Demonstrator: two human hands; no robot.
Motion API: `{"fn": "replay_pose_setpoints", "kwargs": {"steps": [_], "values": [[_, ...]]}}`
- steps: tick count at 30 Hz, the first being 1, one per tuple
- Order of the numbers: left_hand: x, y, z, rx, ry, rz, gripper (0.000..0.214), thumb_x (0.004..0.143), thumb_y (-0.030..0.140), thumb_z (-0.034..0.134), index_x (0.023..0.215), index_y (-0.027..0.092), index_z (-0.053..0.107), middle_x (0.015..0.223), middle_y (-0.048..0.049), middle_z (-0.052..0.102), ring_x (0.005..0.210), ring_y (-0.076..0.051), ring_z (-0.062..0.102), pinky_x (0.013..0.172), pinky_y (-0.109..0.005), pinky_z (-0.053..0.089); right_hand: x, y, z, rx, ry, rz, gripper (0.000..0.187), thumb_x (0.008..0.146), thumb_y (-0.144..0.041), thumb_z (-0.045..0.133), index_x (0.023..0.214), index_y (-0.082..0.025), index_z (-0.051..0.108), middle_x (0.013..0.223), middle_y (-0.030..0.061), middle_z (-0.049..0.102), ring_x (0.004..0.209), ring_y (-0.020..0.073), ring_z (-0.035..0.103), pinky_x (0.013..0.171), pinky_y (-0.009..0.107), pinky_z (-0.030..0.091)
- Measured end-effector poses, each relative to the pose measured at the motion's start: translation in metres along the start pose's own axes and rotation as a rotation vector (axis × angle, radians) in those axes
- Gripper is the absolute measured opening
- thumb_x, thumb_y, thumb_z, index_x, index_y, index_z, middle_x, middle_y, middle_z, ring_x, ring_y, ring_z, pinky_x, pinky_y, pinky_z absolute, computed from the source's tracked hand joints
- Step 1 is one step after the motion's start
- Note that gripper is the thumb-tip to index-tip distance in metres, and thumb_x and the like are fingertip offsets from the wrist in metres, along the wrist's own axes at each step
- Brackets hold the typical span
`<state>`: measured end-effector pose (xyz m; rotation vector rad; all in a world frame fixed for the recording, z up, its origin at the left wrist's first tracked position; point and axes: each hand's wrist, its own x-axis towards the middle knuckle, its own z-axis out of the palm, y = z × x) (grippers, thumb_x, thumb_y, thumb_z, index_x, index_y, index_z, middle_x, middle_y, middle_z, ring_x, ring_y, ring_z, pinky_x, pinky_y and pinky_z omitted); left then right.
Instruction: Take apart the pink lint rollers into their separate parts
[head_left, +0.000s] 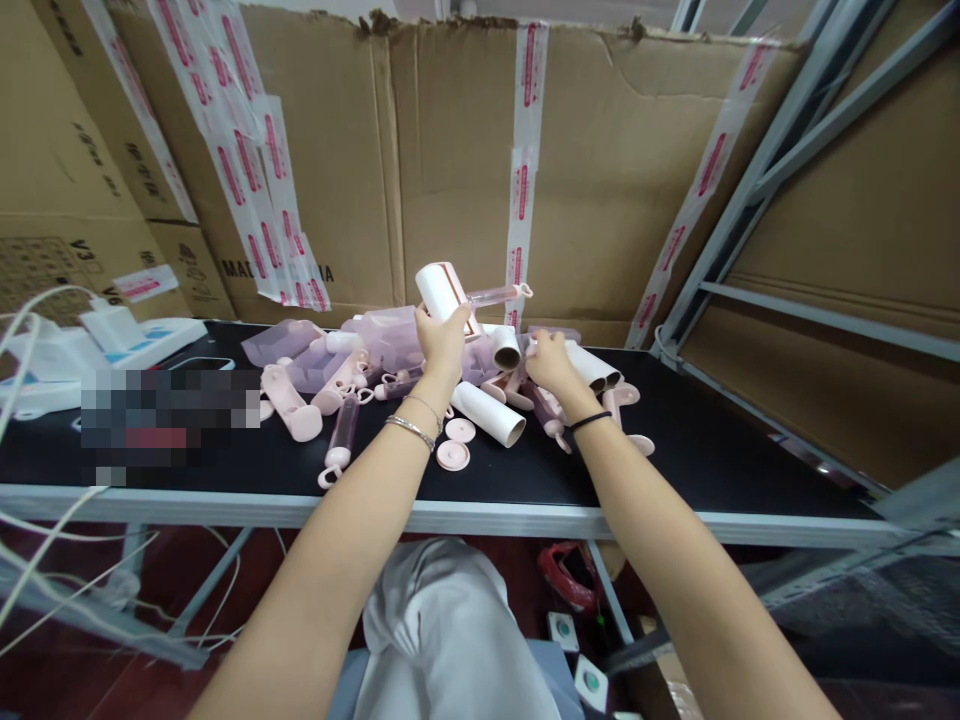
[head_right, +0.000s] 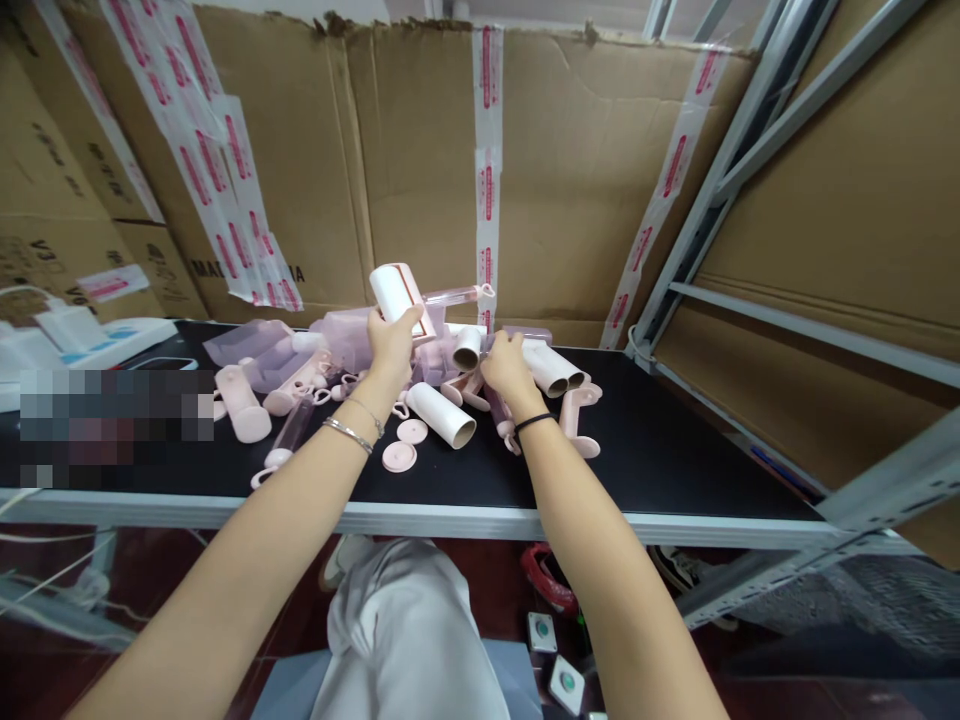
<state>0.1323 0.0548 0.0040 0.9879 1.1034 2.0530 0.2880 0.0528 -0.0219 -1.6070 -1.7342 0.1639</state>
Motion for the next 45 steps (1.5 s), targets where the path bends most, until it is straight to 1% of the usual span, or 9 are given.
{"fn": "replay_pose_setpoints", "kwargs": {"steps": [9, 14, 18, 21, 23, 26, 32, 39, 45], "values": [[0.001, -0.001, 0.000, 0.073, 0.003, 0.029, 0.047, 0.069, 0.018, 0.071, 0.111, 0.018, 0.049, 0.115, -0.0131, 0.064, 0.098, -0.020, 0.067, 0.077, -0.029, 0.055, 0.006, 0.009, 0.000, -0.001, 0.122, -0.069, 0.019, 0.086, -0.015, 0.043, 0.091, -0.013, 0.062, 0.093, 0.0155, 0.060, 0.092, 0.0257, 0.056, 0.089, 0.039, 0.043], [0.001, 0.000, -0.001, 0.090, -0.001, 0.078, 0.050, 0.072, 0.016, 0.072, 0.116, 0.014, 0.049, 0.117, -0.0171, 0.064, 0.100, -0.022, 0.067, 0.082, -0.032, 0.054, 0.006, 0.001, -0.009, 0.100, 0.256, -0.136, 0.027, 0.091, -0.023, 0.039, 0.097, -0.011, 0.061, 0.102, 0.0187, 0.058, 0.098, 0.0264, 0.054, 0.096, 0.043, 0.040], [-0.009, 0.005, -0.004, 0.248, -0.094, 0.380, 0.057, 0.075, 0.026, 0.075, 0.124, 0.018, 0.047, 0.126, -0.0149, 0.061, 0.113, -0.023, 0.061, 0.095, -0.034, 0.049, 0.000, -0.010, -0.027, 0.151, 0.565, -0.356, 0.039, 0.093, -0.034, 0.035, 0.123, -0.015, 0.053, 0.118, 0.0159, 0.053, 0.110, 0.0266, 0.052, 0.097, 0.048, 0.042], [-0.022, 0.009, -0.006, 0.443, -0.308, 0.750, 0.058, 0.077, 0.036, 0.074, 0.127, 0.023, 0.048, 0.130, -0.0111, 0.061, 0.117, -0.025, 0.059, 0.099, -0.037, 0.045, -0.011, -0.017, -0.041, 0.154, 0.769, -0.559, 0.052, 0.096, -0.049, 0.024, 0.135, -0.021, 0.045, 0.129, 0.0151, 0.050, 0.115, 0.0275, 0.052, 0.091, 0.047, 0.047], [-0.030, 0.009, -0.006, 0.555, -0.432, 0.963, 0.053, 0.080, 0.043, 0.071, 0.126, 0.024, 0.052, 0.126, -0.0100, 0.064, 0.114, -0.025, 0.061, 0.099, -0.038, 0.043, -0.018, -0.019, -0.047, 0.127, 0.817, -0.649, 0.058, 0.097, -0.053, 0.017, 0.134, -0.022, 0.048, 0.130, 0.0142, 0.051, 0.118, 0.0280, 0.052, 0.092, 0.046, 0.047], [-0.035, 0.006, -0.005, 0.644, -0.470, 1.117, 0.047, 0.087, 0.047, 0.062, 0.126, 0.023, 0.053, 0.122, -0.0091, 0.067, 0.111, -0.024, 0.062, 0.099, -0.039, 0.040, -0.021, -0.017, -0.052, 0.061, 0.758, -0.712, 0.065, 0.098, -0.054, 0.009, 0.119, -0.022, 0.062, 0.113, 0.0128, 0.060, 0.109, 0.0265, 0.059, 0.089, 0.043, 0.048], [-0.031, -0.001, -0.006, 0.643, -0.470, 1.142, 0.047, 0.091, 0.048, 0.054, 0.128, 0.021, 0.048, 0.123, -0.0097, 0.066, 0.112, -0.023, 0.061, 0.096, -0.038, 0.042, -0.007, -0.020, -0.059, -0.088, 0.769, -0.873, 0.066, 0.098, -0.056, 0.011, 0.093, -0.020, 0.066, 0.087, 0.0111, 0.061, 0.083, 0.0227, 0.060, 0.074, 0.038, 0.049], [-0.031, 0.008, -0.002, 0.372, -0.462, 0.914, 0.063, 0.081, 0.053, 0.066, 0.128, 0.021, 0.039, 0.121, -0.0108, 0.062, 0.108, -0.023, 0.062, 0.087, -0.035, 0.050, 0.003, -0.082, -0.093, -0.558, 0.459, -0.913, 0.064, 0.098, -0.053, 0.011, 0.080, -0.020, 0.063, 0.079, 0.0107, 0.060, 0.078, 0.0227, 0.054, 0.066, 0.035, 0.039], [-0.028, 0.020, -0.005, 0.349, -0.522, 0.788, 0.049, 0.079, 0.044, 0.071, 0.113, 0.021, 0.045, 0.107, -0.0078, 0.067, 0.098, -0.023, 0.066, 0.080, -0.034, 0.051, 0.003, -0.116, -0.115, -0.820, 0.225, -1.024, 0.054, 0.099, -0.048, 0.025, 0.078, -0.017, 0.064, 0.081, 0.0116, 0.063, 0.078, 0.0227, 0.051, 0.061, 0.034, 0.027]]}}
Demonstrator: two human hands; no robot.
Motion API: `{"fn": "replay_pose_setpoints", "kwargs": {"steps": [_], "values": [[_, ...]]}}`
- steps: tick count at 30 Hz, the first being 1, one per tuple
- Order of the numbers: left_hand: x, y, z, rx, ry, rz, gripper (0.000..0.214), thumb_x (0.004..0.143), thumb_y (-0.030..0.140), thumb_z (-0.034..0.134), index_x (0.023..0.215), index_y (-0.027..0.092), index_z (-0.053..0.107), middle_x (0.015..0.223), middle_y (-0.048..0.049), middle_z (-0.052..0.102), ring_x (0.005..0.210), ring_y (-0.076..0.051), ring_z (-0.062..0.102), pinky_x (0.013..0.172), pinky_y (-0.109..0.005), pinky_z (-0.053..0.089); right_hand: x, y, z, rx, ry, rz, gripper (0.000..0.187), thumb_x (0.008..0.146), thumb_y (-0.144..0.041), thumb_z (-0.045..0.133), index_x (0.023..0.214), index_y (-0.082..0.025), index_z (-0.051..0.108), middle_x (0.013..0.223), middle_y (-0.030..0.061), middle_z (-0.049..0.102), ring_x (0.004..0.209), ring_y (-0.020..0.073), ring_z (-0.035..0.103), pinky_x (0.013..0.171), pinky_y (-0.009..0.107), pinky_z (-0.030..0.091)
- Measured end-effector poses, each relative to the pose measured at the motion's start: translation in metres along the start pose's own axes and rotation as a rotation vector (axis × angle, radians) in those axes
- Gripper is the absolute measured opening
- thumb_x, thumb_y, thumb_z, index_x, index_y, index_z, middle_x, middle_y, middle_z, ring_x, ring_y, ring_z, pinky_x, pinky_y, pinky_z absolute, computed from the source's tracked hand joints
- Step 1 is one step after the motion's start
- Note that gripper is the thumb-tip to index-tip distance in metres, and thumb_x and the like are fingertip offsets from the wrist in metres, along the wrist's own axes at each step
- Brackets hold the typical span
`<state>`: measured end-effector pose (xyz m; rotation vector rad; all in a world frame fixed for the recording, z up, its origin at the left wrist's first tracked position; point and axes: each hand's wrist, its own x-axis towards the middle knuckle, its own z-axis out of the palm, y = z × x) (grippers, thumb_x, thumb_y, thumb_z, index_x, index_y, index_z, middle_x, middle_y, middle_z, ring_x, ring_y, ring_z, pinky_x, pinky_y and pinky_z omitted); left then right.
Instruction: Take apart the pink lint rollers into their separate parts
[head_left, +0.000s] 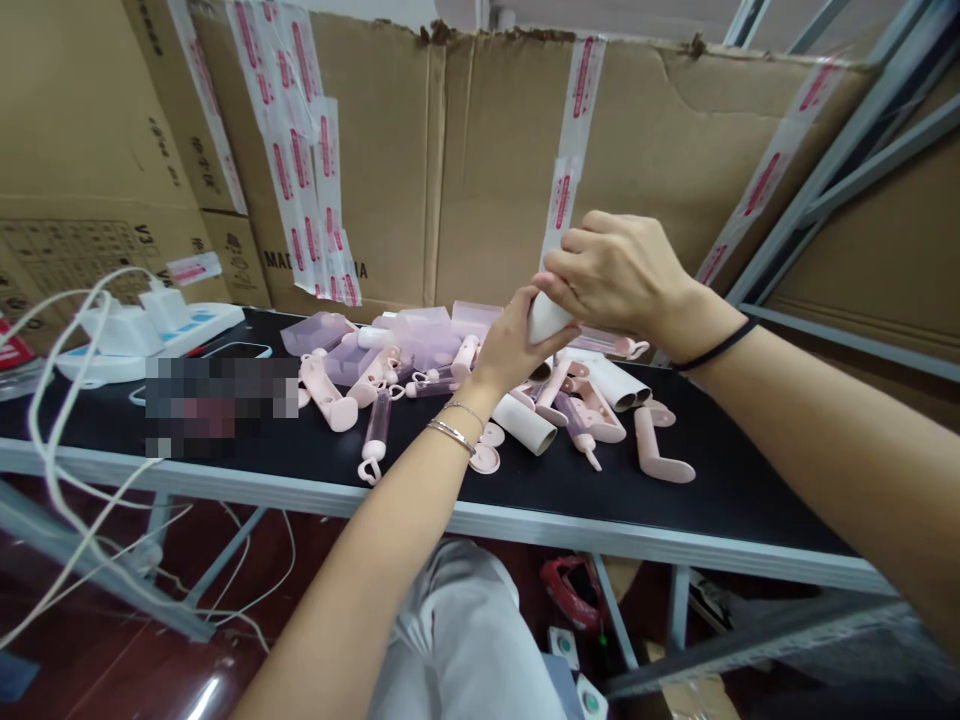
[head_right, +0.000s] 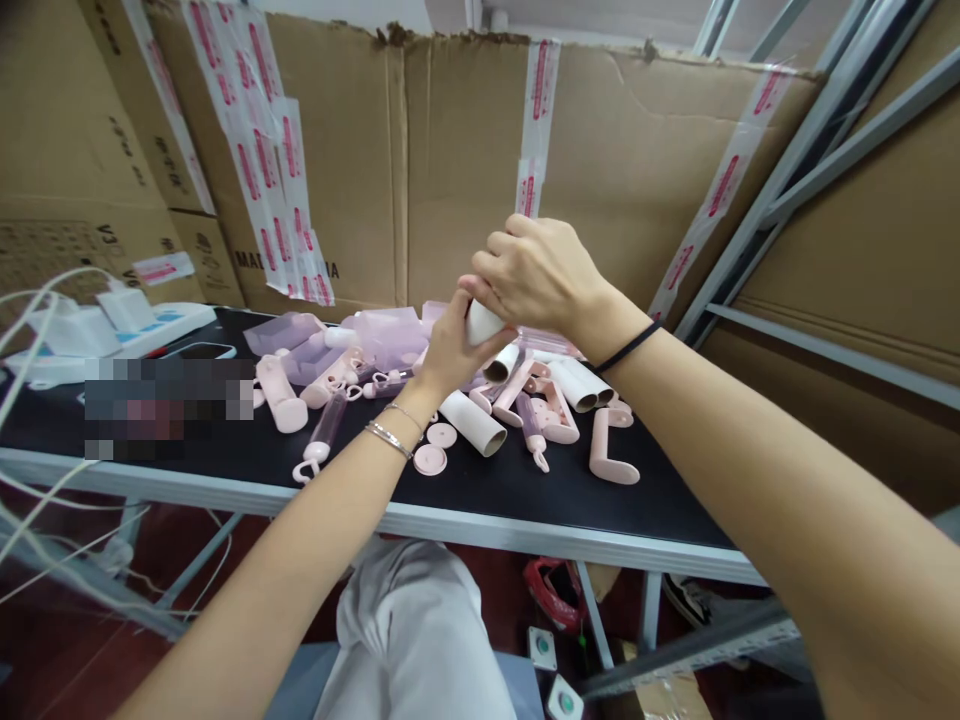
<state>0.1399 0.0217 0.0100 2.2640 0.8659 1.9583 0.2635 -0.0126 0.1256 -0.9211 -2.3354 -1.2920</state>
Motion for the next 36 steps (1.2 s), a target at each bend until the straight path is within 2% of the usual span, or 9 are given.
{"fn": "replay_pose_setpoints", "kwargs": {"steps": [3, 7, 11, 14, 17, 20, 26, 32, 36], "values": [[-0.001, -0.001, 0.001, 0.000, -0.060, 0.015, 0.048, 0.079, 0.044, 0.072, 0.113, 0.022, 0.046, 0.109, -0.0080, 0.067, 0.099, -0.023, 0.066, 0.080, -0.035, 0.052, -0.006, 0.000, -0.003, -0.045, -0.076, -0.058, 0.052, 0.099, -0.046, 0.027, 0.077, -0.017, 0.064, 0.086, 0.0109, 0.065, 0.078, 0.0209, 0.052, 0.059, 0.033, 0.023], [-0.003, 0.000, 0.000, -0.047, -0.081, 0.028, 0.042, 0.081, 0.042, 0.070, 0.112, 0.023, 0.049, 0.108, -0.0063, 0.067, 0.098, -0.022, 0.067, 0.082, -0.036, 0.052, -0.011, 0.004, -0.010, -0.028, -0.195, -0.032, 0.050, 0.099, -0.048, 0.028, 0.083, -0.018, 0.064, 0.088, 0.0069, 0.066, 0.069, 0.0165, 0.054, 0.055, 0.030, 0.021], [0.000, 0.000, -0.007, -0.034, -0.079, 0.034, 0.045, 0.082, 0.041, 0.069, 0.116, 0.022, 0.048, 0.109, -0.0076, 0.067, 0.099, -0.022, 0.067, 0.082, -0.035, 0.052, -0.005, 0.013, -0.025, 0.042, -0.327, -0.146, 0.037, 0.090, -0.052, 0.048, 0.094, -0.018, 0.063, 0.088, 0.0060, 0.066, 0.065, 0.0156, 0.055, 0.055, 0.029, 0.028], [0.000, -0.001, -0.011, 0.023, -0.134, 0.067, 0.047, 0.082, 0.041, 0.069, 0.118, 0.020, 0.047, 0.112, -0.0100, 0.067, 0.103, -0.023, 0.066, 0.084, -0.035, 0.053, -0.004, 0.015, -0.034, 0.025, -0.477, -0.162, 0.024, 0.082, -0.037, 0.064, 0.097, -0.018, 0.063, 0.085, 0.0050, 0.067, 0.064, 0.0158, 0.057, 0.057, 0.029, 0.032], [-0.001, -0.001, -0.011, 0.071, -0.215, 0.086, 0.047, 0.081, 0.040, 0.069, 0.119, 0.020, 0.048, 0.113, -0.0093, 0.067, 0.106, -0.023, 0.066, 0.086, -0.035, 0.053, -0.006, 0.010, -0.037, -0.021, -0.555, -0.141, 0.017, 0.079, -0.022, 0.065, 0.095, -0.017, 0.065, 0.084, 0.0056, 0.067, 0.067, 0.0175, 0.060, 0.059, 0.030, 0.035], [-0.003, 0.000, -0.011, 0.127, -0.236, 0.088, 0.050, 0.082, 0.038, 0.070, 0.123, 0.021, 0.047, 0.115, -0.0088, 0.066, 0.108, -0.024, 0.065, 0.088, -0.036, 0.054, -0.006, 0.005, -0.041, 0.049, -0.584, -0.170, 0.013, 0.079, -0.014, 0.061, 0.091, -0.017, 0.066, 0.085, 0.0058, 0.068, 0.069, 0.0169, 0.060, 0.062, 0.030, 0.038], [-0.001, -0.014, -0.011, 0.217, -0.311, 0.194, 0.049, 0.083, 0.035, 0.069, 0.122, 0.018, 0.046, 0.118, -0.0113, 0.064, 0.111, -0.026, 0.064, 0.092, -0.038, 0.053, -0.002, 0.004, -0.043, 0.220, -0.639, -0.265, 0.023, 0.072, -0.002, 0.058, 0.089, -0.016, 0.067, 0.091, 0.0053, 0.069, 0.072, 0.0136, 0.058, 0.065, 0.028, 0.040], [0.001, -0.027, -0.008, 0.257, -0.290, 0.231, 0.046, 0.082, 0.039, 0.068, 0.117, 0.018, 0.046, 0.110, -0.0109, 0.063, 0.106, -0.026, 0.064, 0.088, -0.041, 0.053, -0.005, 0.013, -0.028, 0.273, -0.526, -0.317, 0.023, 0.074, -0.001, 0.054, 0.085, -0.019, 0.065, 0.084, 0.0015, 0.066, 0.065, 0.0108, 0.054, 0.060, 0.026, 0.037], [0.003, -0.027, -0.011, 0.185, -0.222, 0.236, 0.046, 0.083, 0.036, 0.069, 0.118, 0.019, 0.045, 0.114, -0.0110, 0.062, 0.111, -0.026, 0.061, 0.093, -0.042, 0.051, -0.004, 0.020, -0.019, 0.201, -0.462, -0.342, 0.027, 0.079, -0.005, 0.054, 0.099, -0.021, 0.064, 0.089, 0.0013, 0.065, 0.060, 0.0094, 0.051, 0.054, 0.026, 0.033]]}}
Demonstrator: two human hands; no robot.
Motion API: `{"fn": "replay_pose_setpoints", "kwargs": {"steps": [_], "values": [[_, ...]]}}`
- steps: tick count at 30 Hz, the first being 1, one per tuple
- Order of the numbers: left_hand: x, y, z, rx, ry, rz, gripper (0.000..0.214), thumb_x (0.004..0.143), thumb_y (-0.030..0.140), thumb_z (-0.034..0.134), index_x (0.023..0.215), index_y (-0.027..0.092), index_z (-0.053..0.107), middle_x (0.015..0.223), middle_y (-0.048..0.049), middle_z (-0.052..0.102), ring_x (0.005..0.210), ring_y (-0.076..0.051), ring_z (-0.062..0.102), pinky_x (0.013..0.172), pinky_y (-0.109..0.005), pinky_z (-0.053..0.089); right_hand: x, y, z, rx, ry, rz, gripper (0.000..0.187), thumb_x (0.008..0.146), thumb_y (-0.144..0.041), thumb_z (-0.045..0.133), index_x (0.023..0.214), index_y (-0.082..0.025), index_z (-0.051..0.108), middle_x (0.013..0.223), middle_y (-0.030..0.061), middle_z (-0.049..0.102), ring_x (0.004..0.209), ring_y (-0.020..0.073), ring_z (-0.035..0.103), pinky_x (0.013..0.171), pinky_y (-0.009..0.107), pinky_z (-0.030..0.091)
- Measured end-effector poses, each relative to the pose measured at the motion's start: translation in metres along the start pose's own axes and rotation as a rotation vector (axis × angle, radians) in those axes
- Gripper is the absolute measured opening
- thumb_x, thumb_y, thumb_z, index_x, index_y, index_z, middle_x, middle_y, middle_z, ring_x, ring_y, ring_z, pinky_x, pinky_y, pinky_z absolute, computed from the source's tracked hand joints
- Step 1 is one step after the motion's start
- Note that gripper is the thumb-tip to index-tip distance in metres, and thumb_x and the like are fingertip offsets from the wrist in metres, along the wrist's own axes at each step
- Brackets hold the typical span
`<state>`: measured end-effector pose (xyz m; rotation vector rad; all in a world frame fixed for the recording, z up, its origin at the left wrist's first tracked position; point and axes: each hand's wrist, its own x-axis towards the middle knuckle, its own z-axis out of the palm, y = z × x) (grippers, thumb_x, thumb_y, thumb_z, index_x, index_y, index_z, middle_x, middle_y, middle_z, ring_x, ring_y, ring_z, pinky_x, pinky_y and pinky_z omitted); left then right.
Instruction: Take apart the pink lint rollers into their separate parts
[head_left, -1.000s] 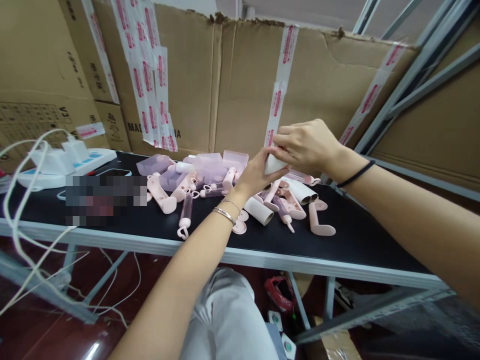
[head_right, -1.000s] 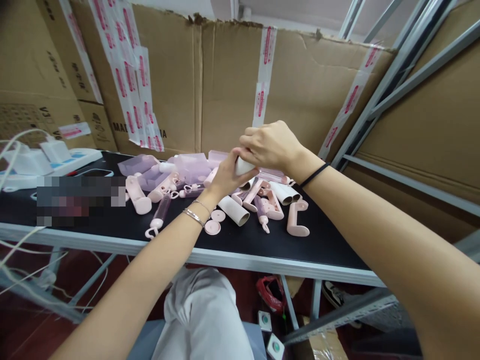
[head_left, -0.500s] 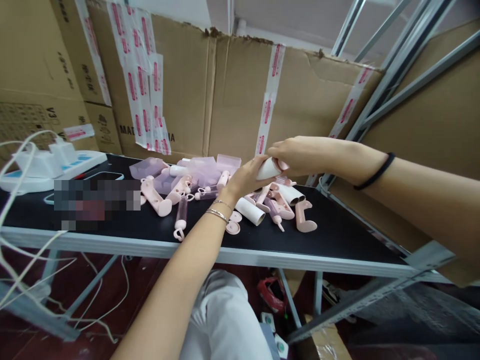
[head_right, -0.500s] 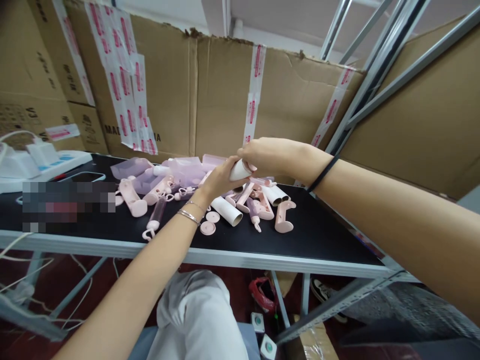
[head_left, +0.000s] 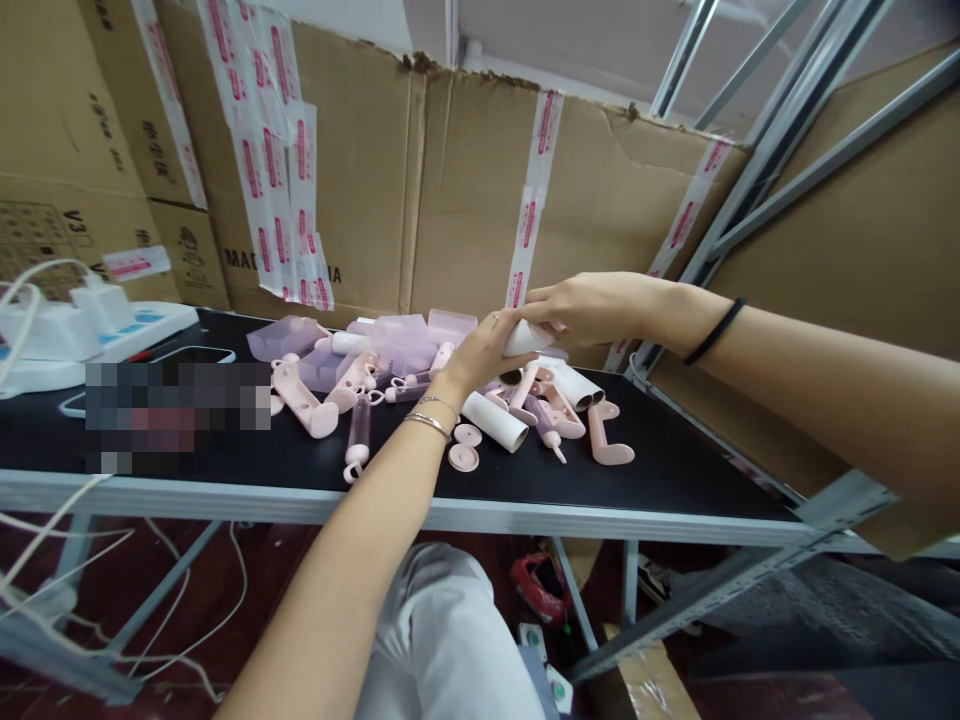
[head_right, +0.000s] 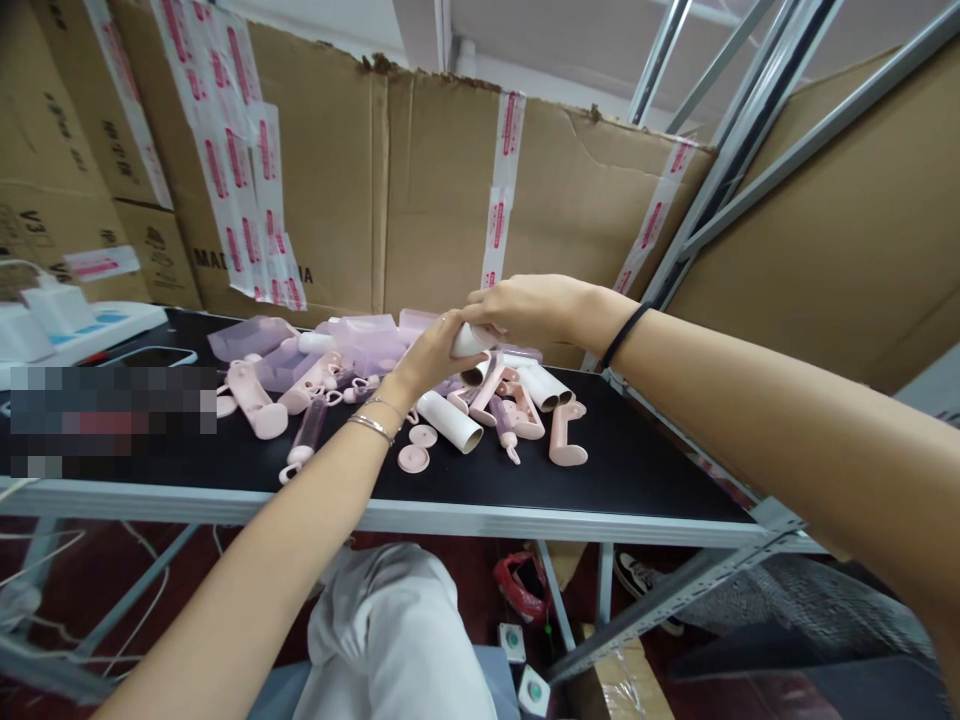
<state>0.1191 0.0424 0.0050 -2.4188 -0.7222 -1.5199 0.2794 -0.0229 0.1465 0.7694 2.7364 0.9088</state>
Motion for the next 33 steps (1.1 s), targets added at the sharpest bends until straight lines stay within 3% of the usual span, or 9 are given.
{"fn": "replay_pose_setpoints", "kwargs": {"steps": [6, 13, 20, 24, 26, 29, 33], "values": [[0.001, 0.002, -0.007, -0.141, 0.114, -0.015, 0.049, 0.083, 0.026, 0.068, 0.125, 0.022, 0.042, 0.125, -0.0099, 0.058, 0.120, -0.022, 0.057, 0.101, -0.040, 0.047, 0.002, 0.005, 0.007, -0.097, 0.082, 0.061, 0.019, 0.089, -0.014, 0.050, 0.103, -0.019, 0.060, 0.102, 0.0048, 0.064, 0.065, 0.0098, 0.054, 0.054, 0.026, 0.034], [0.000, -0.007, -0.007, -0.124, 0.150, -0.051, 0.053, 0.079, 0.025, 0.070, 0.125, 0.017, 0.045, 0.133, -0.0135, 0.056, 0.126, -0.022, 0.053, 0.109, -0.038, 0.041, 0.007, 0.005, 0.031, -0.255, 0.246, 0.063, 0.022, 0.095, -0.016, 0.042, 0.110, -0.017, 0.057, 0.115, 0.0098, 0.062, 0.088, 0.0161, 0.062, 0.057, 0.026, 0.039], [0.001, -0.005, -0.008, -0.142, 0.079, -0.061, 0.058, 0.079, 0.027, 0.070, 0.129, 0.019, 0.044, 0.137, -0.0144, 0.054, 0.129, -0.024, 0.052, 0.109, -0.041, 0.041, 0.003, 0.016, 0.060, -0.210, 0.361, 0.066, 0.023, 0.097, -0.019, 0.040, 0.111, -0.020, 0.058, 0.117, 0.0075, 0.064, 0.099, 0.0158, 0.061, 0.061, 0.026, 0.044], [0.002, 0.002, -0.009, -0.175, 0.061, 0.024, 0.058, 0.078, 0.026, 0.069, 0.130, 0.020, 0.044, 0.138, -0.0139, 0.053, 0.130, -0.024, 0.051, 0.110, -0.042, 0.041, -0.010, 0.026, 0.073, -0.137, 0.403, 0.160, 0.028, 0.097, -0.017, 0.036, 0.115, -0.023, 0.057, 0.129, 0.0073, 0.060, 0.112, 0.0172, 0.058, 0.062, 0.025, 0.045], [0.001, 0.003, -0.008, -0.148, 0.030, 0.004, 0.055, 0.077, 0.029, 0.070, 0.127, 0.020, 0.048, 0.141, -0.0136, 0.050, 0.132, -0.026, 0.049, 0.112, -0.044, 0.040, -0.015, 0.029, 0.079, -0.116, 0.408, 0.198, 0.030, 0.096, -0.015, 0.035, 0.116, -0.022, 0.057, 0.131, 0.0084, 0.059, 0.119, 0.0185, 0.055, 0.064, 0.026, 0.046], [-0.001, -0.002, -0.005, -0.092, -0.066, -0.051, 0.054, 0.075, 0.036, 0.071, 0.123, 0.019, 0.053, 0.150, -0.0159, 0.040, 0.138, -0.029, 0.042, 0.115, -0.047, 0.036, -0.015, 0.025, 0.088, -0.070, 0.445, 0.250, 0.031, 0.095, -0.013, 0.034, 0.116, -0.021, 0.057, 0.129, 0.0100, 0.059, 0.119, 0.0194, 0.055, 0.068, 0.029, 0.050], [-0.003, -0.011, -0.002, -0.036, -0.112, -0.064, 0.070, 0.072, 0.039, 0.074, 0.133, 0.016, 0.049, 0.155, -0.0186, 0.031, 0.144, -0.031, 0.032, 0.118, -0.047, 0.030, -0.001, 0.007, 0.105, 0.113, 0.611, 0.376, 0.032, 0.091, -0.010, 0.035, 0.114, -0.019, 0.057, 0.131, 0.0127, 0.059, 0.120, 0.0202, 0.056, 0.083, 0.033, 0.054]]}}
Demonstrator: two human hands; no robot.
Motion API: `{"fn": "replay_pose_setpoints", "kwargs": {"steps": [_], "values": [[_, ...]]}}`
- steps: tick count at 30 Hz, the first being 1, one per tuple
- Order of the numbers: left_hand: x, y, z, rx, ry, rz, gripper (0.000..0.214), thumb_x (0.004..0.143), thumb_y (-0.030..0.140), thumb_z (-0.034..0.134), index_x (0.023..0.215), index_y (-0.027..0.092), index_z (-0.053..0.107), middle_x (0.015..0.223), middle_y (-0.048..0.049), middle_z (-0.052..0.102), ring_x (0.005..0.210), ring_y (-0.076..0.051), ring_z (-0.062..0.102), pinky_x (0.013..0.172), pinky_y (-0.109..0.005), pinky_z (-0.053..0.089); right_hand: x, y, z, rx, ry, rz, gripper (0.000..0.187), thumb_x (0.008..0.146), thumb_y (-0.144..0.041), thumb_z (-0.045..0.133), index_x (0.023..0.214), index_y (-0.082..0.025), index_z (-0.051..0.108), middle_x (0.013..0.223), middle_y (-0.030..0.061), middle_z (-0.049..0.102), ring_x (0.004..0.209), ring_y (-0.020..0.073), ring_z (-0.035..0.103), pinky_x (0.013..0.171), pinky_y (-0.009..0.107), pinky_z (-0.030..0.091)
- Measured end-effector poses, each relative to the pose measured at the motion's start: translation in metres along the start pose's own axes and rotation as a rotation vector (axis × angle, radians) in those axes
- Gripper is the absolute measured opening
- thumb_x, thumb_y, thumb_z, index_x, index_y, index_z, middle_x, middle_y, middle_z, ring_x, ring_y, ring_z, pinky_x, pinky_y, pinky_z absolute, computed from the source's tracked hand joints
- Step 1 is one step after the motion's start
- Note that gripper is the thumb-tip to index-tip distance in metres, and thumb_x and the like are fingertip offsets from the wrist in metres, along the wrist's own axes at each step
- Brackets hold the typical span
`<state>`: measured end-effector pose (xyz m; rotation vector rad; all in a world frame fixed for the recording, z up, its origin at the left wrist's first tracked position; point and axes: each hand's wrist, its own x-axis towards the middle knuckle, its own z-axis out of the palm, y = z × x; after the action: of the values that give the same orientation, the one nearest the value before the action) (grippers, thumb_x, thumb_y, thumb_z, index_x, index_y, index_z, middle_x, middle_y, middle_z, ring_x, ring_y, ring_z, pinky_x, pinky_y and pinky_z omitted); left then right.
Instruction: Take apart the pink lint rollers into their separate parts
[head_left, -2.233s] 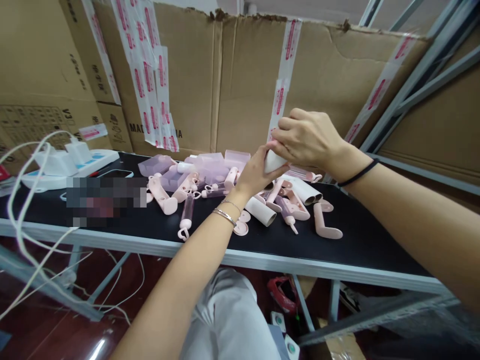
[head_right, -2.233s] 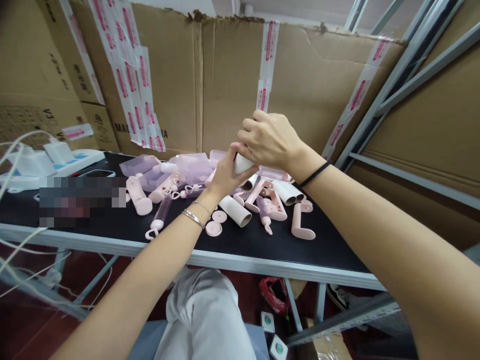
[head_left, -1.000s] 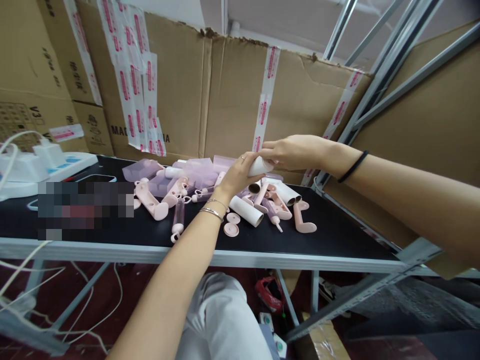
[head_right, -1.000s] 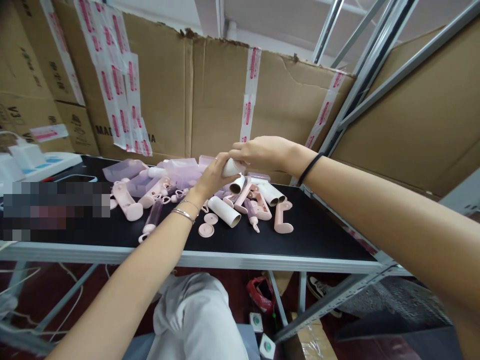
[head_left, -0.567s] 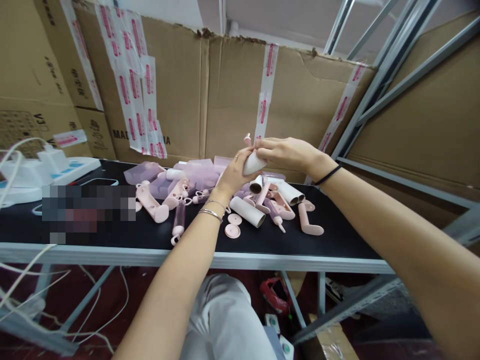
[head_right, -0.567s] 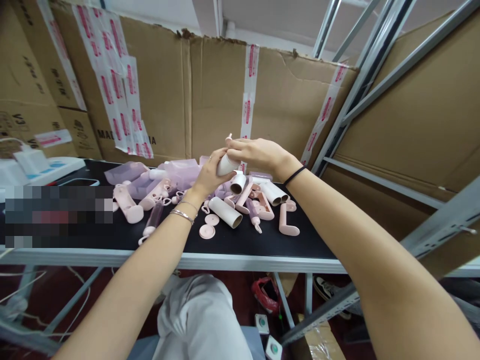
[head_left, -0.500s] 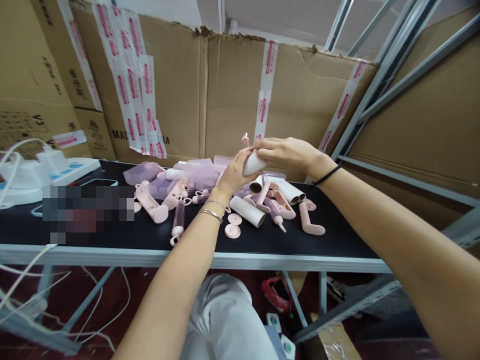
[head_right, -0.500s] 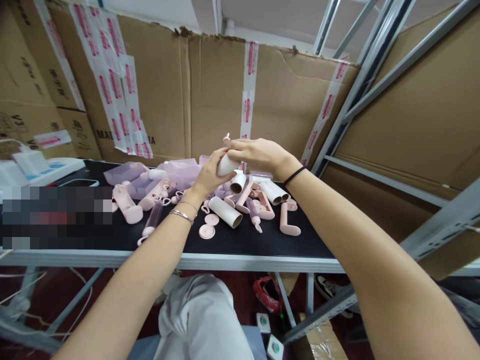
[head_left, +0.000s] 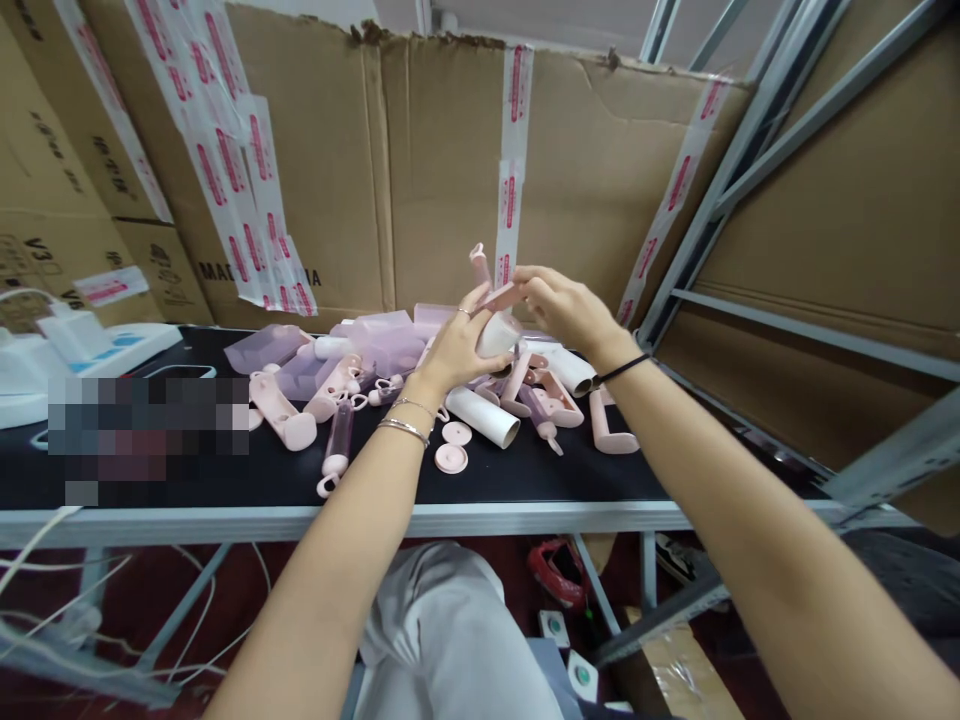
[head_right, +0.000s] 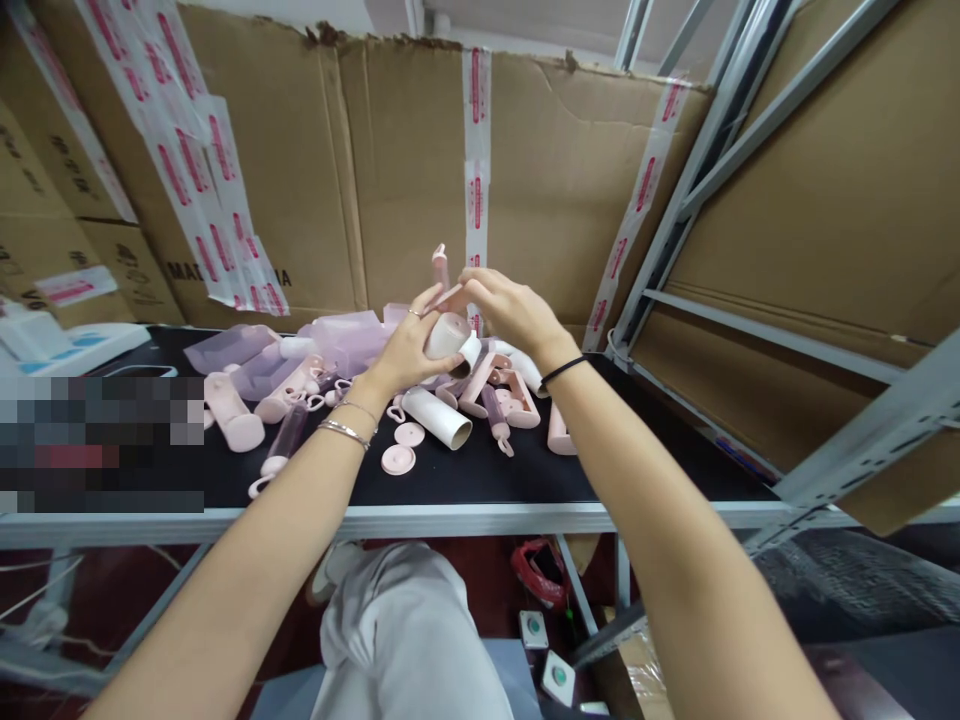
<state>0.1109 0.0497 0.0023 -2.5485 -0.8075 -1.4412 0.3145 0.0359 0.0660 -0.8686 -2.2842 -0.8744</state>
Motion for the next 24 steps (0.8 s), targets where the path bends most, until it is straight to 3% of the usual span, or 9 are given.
{"fn": "replay_pose_setpoints", "kwargs": {"steps": [4, 7, 10, 13, 15, 18, 21, 24], "values": [[-0.001, 0.005, -0.004, 0.141, -0.043, -0.140, 0.071, 0.070, 0.038, 0.074, 0.134, 0.019, 0.051, 0.155, -0.0160, 0.032, 0.137, -0.035, 0.041, 0.111, -0.053, 0.034, -0.010, -0.018, 0.029, 0.186, 0.089, 0.062, 0.031, 0.094, -0.016, 0.034, 0.114, -0.022, 0.058, 0.134, 0.0127, 0.058, 0.127, 0.0204, 0.052, 0.097, 0.039, 0.051], [0.000, 0.014, -0.003, 0.245, -0.097, -0.219, 0.062, 0.070, 0.038, 0.073, 0.128, 0.022, 0.055, 0.148, -0.0130, 0.045, 0.126, -0.035, 0.052, 0.105, -0.057, 0.036, -0.020, -0.024, 0.046, 0.282, 0.140, 0.142, 0.038, 0.096, -0.022, 0.028, 0.121, -0.024, 0.057, 0.138, 0.0122, 0.055, 0.130, 0.0209, 0.049, 0.101, 0.041, 0.047], [0.003, 0.018, 0.002, 0.282, -0.011, -0.311, 0.048, 0.073, 0.041, 0.070, 0.116, 0.020, 0.060, 0.127, -0.0121, 0.063, 0.116, -0.035, 0.058, 0.102, -0.057, 0.035, -0.031, -0.021, 0.049, 0.333, 0.230, 0.246, 0.044, 0.091, -0.020, 0.031, 0.131, -0.020, 0.051, 0.138, 0.0156, 0.052, 0.129, 0.0231, 0.048, 0.102, 0.042, 0.045], [0.006, 0.016, 0.003, 0.299, 0.149, -0.466, 0.046, 0.075, 0.044, 0.068, 0.113, 0.019, 0.060, 0.123, -0.0146, 0.063, 0.114, -0.037, 0.058, 0.101, -0.058, 0.035, -0.042, -0.011, 0.040, 0.306, 0.296, 0.428, 0.042, 0.086, -0.018, 0.040, 0.126, -0.017, 0.053, 0.121, 0.0172, 0.062, 0.108, 0.0254, 0.061, 0.088, 0.043, 0.050], [0.008, 0.014, 0.002, 0.316, 0.248, -0.556, 0.049, 0.075, 0.044, 0.068, 0.116, 0.019, 0.057, 0.130, -0.0166, 0.059, 0.119, -0.039, 0.055, 0.102, -0.059, 0.033, -0.048, -0.004, 0.033, 0.294, 0.222, 0.551, 0.033, 0.083, -0.020, 0.047, 0.113, -0.017, 0.061, 0.098, 0.0127, 0.069, 0.085, 0.0235, 0.064, 0.076, 0.038, 0.051], [0.009, 0.013, 0.000, 0.327, 0.341, -0.656, 0.050, 0.076, 0.047, 0.066, 0.116, 0.020, 0.056, 0.131, -0.0179, 0.057, 0.124, -0.041, 0.051, 0.104, -0.059, 0.033, -0.052, 0.001, 0.027, 0.292, -0.042, 0.578, 0.020, 0.079, -0.021, 0.051, 0.090, -0.018, 0.067, 0.077, 0.0070, 0.069, 0.070, 0.0197, 0.060, 0.067, 0.031, 0.046], [0.008, 0.015, 0.000, 0.329, 0.350, -0.728, 0.047, 0.076, 0.050, 0.064, 0.110, 0.019, 0.056, 0.122, -0.0179, 0.061, 0.120, -0.041, 0.054, 0.102, -0.060, 0.036, -0.049, -0.004, 0.030, 0.307, -0.246, 0.472, 0.023, 0.076, -0.016, 0.049, 0.083, -0.018, 0.071, 0.079, 0.0066, 0.069, 0.071, 0.0181, 0.058, 0.066, 0.029, 0.041], [0.007, 0.016, 0.001, 0.327, 0.348, -0.761, 0.043, 0.077, 0.053, 0.063, 0.104, 0.019, 0.057, 0.116, -0.0171, 0.064, 0.115, -0.040, 0.057, 0.101, -0.061, 0.037, -0.043, -0.015, 0.032, 0.422, -0.345, 0.299, 0.027, 0.071, -0.010, 0.049, 0.082, -0.018, 0.073, 0.081, 0.0050, 0.069, 0.074, 0.0164, 0.057, 0.068, 0.027, 0.040]]}}
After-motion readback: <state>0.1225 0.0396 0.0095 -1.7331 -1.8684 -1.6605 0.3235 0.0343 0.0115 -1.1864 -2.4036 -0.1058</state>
